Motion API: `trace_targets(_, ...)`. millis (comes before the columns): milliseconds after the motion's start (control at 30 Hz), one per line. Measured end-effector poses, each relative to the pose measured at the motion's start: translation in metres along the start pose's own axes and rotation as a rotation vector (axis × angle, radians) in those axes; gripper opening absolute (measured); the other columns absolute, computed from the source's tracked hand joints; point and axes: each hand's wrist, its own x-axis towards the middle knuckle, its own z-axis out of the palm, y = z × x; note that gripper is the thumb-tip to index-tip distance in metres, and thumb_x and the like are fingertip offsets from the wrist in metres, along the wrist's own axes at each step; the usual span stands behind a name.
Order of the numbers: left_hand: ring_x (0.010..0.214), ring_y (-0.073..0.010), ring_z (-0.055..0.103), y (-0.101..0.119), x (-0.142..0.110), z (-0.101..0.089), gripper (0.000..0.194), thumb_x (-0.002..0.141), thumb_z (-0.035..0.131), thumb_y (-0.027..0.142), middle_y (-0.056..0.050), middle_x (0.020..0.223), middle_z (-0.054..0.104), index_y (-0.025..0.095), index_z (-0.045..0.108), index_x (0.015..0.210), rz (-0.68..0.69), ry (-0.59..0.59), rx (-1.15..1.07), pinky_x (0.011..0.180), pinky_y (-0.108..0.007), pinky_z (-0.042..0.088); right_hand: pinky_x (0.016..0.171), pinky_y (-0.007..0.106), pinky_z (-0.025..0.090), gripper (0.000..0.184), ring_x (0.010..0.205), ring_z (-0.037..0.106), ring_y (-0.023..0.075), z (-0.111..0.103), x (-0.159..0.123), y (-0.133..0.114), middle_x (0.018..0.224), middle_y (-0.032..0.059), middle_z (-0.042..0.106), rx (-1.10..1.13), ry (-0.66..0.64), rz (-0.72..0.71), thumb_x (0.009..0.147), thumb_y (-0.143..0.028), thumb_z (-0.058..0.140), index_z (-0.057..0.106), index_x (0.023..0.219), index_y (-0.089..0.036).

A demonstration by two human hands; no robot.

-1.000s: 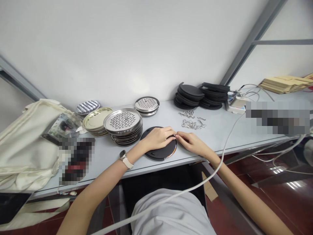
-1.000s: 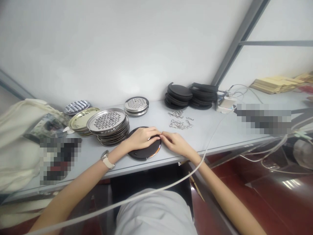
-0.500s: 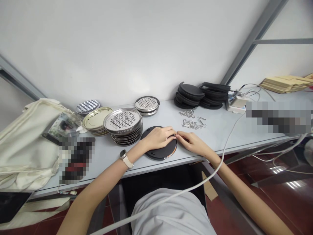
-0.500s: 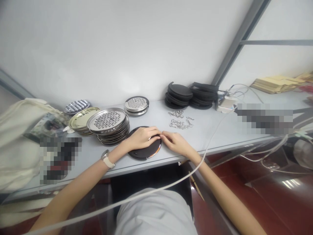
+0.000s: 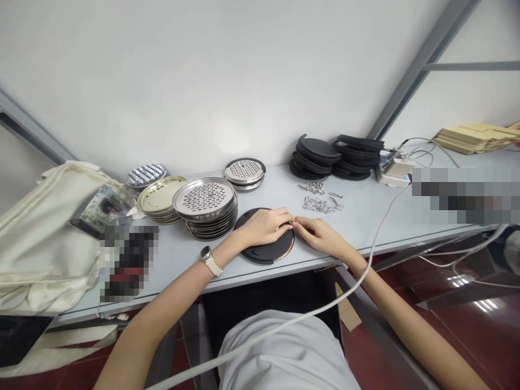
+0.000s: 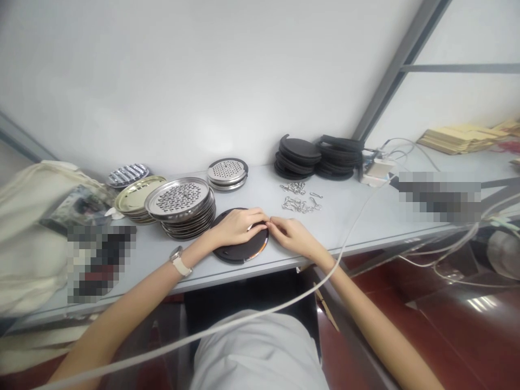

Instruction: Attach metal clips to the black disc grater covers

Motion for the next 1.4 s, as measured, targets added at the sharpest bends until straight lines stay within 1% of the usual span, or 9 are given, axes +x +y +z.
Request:
trace_targets(400, 0.082, -0.0154, 0.061, 0.0016, 0.0004, -0.0039, 0.027, 0.098, 0.039, 0.031, -0.005, 0.102, 0.061, 0.018, 0.059, 0.108, 0.004, -0.002, -0.036, 0.069, -0.026, 0.044, 0.055, 0.025, 0.031, 0.034, 0.054, 0.042, 0.0113, 0.0004, 0.0002, -0.0001, 0.060, -0.0029, 0.047, 0.000, -0.008, 0.004, 0.098, -0.038, 0.035, 0.049, 0.075, -0.018)
trace_targets(633, 0.082, -0.0155, 0.061, 0.0011, 0.0004, -0.0029, 0.027, 0.098, 0.038, 0.032, -0.005, 0.103, 0.062, 0.019, 0.059, 0.108, 0.002, 0.008, -0.043, 0.069, -0.026, 0.044, 0.056, 0.025, 0.030, 0.034, 0.054, 0.043, 0.0115, -0.0003, 0.0000, 0.0008, 0.060, -0.0029, 0.046, 0.004, -0.016, 0.014, 0.098, -0.038, 0.035, 0.049, 0.074, -0.018)
trace_targets(733, 0.081, -0.0158, 0.061, 0.0008, 0.0001, -0.0023, 0.027, 0.098, 0.038, 0.032, -0.004, 0.102, 0.062, 0.019, 0.059, 0.108, 0.000, 0.013, -0.043, 0.069, -0.026, 0.043, 0.055, 0.025, 0.030, 0.035, 0.054, 0.041, 0.0112, 0.0000, -0.0002, 0.0023, 0.059, -0.0036, 0.043, 0.028, -0.014, 0.019, 0.098, -0.039, 0.035, 0.047, 0.072, -0.018)
trace_targets(1067, 0.084, -0.0163, 0.062, 0.0005, 0.0001, -0.0031, 0.028, 0.097, 0.040, 0.034, -0.005, 0.103, 0.062, 0.019, 0.059, 0.111, -0.021, 0.005, -0.066, 0.071, -0.026, 0.044, 0.056, 0.025, 0.030, 0.037, 0.058, 0.038, 0.0115, 0.0003, 0.0008, 0.0045, 0.062, -0.0034, 0.039, 0.125, 0.014, 0.027, 0.098, -0.042, 0.035, 0.045, 0.071, -0.019)
trace_targets(1233, 0.086, -0.0168, 0.062, 0.0006, -0.0005, -0.0028, 0.029, 0.098, 0.040, 0.034, -0.005, 0.104, 0.062, 0.020, 0.059, 0.114, -0.024, 0.011, -0.061, 0.073, -0.027, 0.045, 0.055, 0.025, 0.030, 0.037, 0.057, 0.038, 0.0118, 0.0004, 0.0003, 0.0033, 0.061, -0.0033, 0.039, 0.121, 0.030, 0.035, 0.098, -0.042, 0.035, 0.043, 0.070, -0.019)
trace_targets(1400, 0.087, -0.0168, 0.063, 0.0013, -0.0008, -0.0031, 0.030, 0.097, 0.041, 0.035, -0.005, 0.107, 0.063, 0.021, 0.057, 0.118, -0.028, 0.019, -0.063, 0.074, -0.027, 0.046, 0.054, 0.026, 0.030, 0.035, 0.056, 0.037, 0.0117, -0.0002, 0.0004, 0.0019, 0.058, -0.0035, 0.038, 0.107, 0.097, 0.042, 0.097, -0.039, 0.036, 0.039, 0.067, -0.020)
